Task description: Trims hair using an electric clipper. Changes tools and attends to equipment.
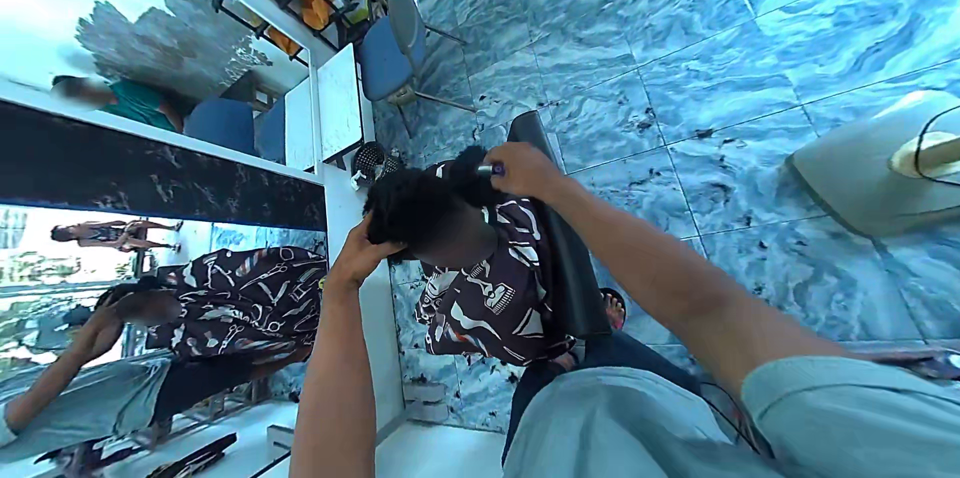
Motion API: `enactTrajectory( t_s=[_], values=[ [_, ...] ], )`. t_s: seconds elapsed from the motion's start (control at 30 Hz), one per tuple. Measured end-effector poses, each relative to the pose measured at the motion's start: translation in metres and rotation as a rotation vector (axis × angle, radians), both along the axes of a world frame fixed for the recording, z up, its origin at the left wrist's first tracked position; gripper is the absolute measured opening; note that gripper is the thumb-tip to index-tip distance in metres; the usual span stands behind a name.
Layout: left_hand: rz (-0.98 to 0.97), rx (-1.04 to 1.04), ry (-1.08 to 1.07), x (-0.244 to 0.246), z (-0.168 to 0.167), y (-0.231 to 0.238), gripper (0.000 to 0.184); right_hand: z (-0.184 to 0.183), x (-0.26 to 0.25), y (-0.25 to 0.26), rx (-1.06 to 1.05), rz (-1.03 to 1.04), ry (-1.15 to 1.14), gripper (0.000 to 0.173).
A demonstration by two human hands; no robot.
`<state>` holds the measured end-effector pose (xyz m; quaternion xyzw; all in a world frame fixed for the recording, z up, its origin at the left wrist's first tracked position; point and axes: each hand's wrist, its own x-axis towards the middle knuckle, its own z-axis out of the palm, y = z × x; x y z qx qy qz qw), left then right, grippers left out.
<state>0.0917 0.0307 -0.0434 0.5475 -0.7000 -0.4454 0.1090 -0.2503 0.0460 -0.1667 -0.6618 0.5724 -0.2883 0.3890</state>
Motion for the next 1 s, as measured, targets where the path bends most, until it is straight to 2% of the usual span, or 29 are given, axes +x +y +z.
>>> enactTrajectory(
  t_s=[0.1, 0.23, 0.3, 0.37, 0.43, 0.5, 0.57, 0.6, 0.63, 0.73, 0.77, 0.8, 0.9, 0.93, 1.0],
  values=[
    [0.017, 0.009, 0.015, 0.001, -0.001, -0.002, 0.070, 0.022, -0.016, 0.013, -0.036, 0.162, -0.162, 0.026],
    [0.017, -0.016, 0.016, -0.002, -0.002, 0.004, 0.070, -0.003, -0.006, -0.005, -0.067, 0.131, -0.062, 0.027],
    [-0.003, -0.025, 0.005, -0.005, 0.003, -0.001, 0.071, 0.015, -0.013, -0.001, -0.034, 0.226, -0.164, 0.023],
    [-0.012, -0.015, -0.007, -0.006, 0.004, -0.001, 0.071, 0.022, -0.015, 0.002, 0.010, 0.323, -0.160, 0.022],
    [-0.008, 0.005, -0.019, -0.006, 0.005, -0.001, 0.071, 0.003, -0.006, -0.019, 0.010, 0.208, -0.013, 0.024],
    [-0.003, 0.019, -0.013, -0.004, 0.004, -0.005, 0.068, -0.016, 0.001, -0.044, 0.010, -0.049, 0.155, 0.033],
    [0.002, 0.031, 0.001, 0.000, 0.000, -0.010, 0.067, -0.007, -0.003, -0.044, -0.026, -0.249, 0.080, 0.037],
    [0.010, 0.034, 0.009, 0.001, -0.001, -0.007, 0.068, 0.000, -0.007, -0.029, -0.047, -0.259, 0.013, 0.036],
    [0.017, 0.032, 0.015, 0.001, -0.003, -0.007, 0.067, 0.009, -0.013, -0.009, -0.060, -0.195, -0.058, 0.034],
    [0.023, 0.030, 0.010, 0.000, -0.001, -0.007, 0.067, 0.025, -0.021, 0.051, 0.006, 0.308, -0.127, 0.020],
    [0.019, 0.024, 0.009, -0.001, 0.000, -0.009, 0.067, 0.023, -0.019, 0.060, 0.027, 0.377, -0.140, 0.018],
    [0.005, 0.020, 0.005, -0.001, 0.000, -0.012, 0.067, 0.020, -0.018, 0.062, 0.036, 0.309, -0.171, 0.016],
    [-0.052, 0.025, -0.010, 0.000, -0.003, -0.022, 0.063, 0.015, -0.002, 0.059, 0.050, -0.220, -0.177, 0.032],
    [-0.071, 0.025, -0.021, -0.001, -0.001, -0.024, 0.061, 0.021, 0.012, 0.070, 0.092, -0.269, -0.147, 0.038],
    [-0.104, 0.022, -0.040, -0.004, 0.002, -0.028, 0.059, 0.020, 0.045, 0.119, 0.084, -0.178, -0.098, 0.039]
  ],
)
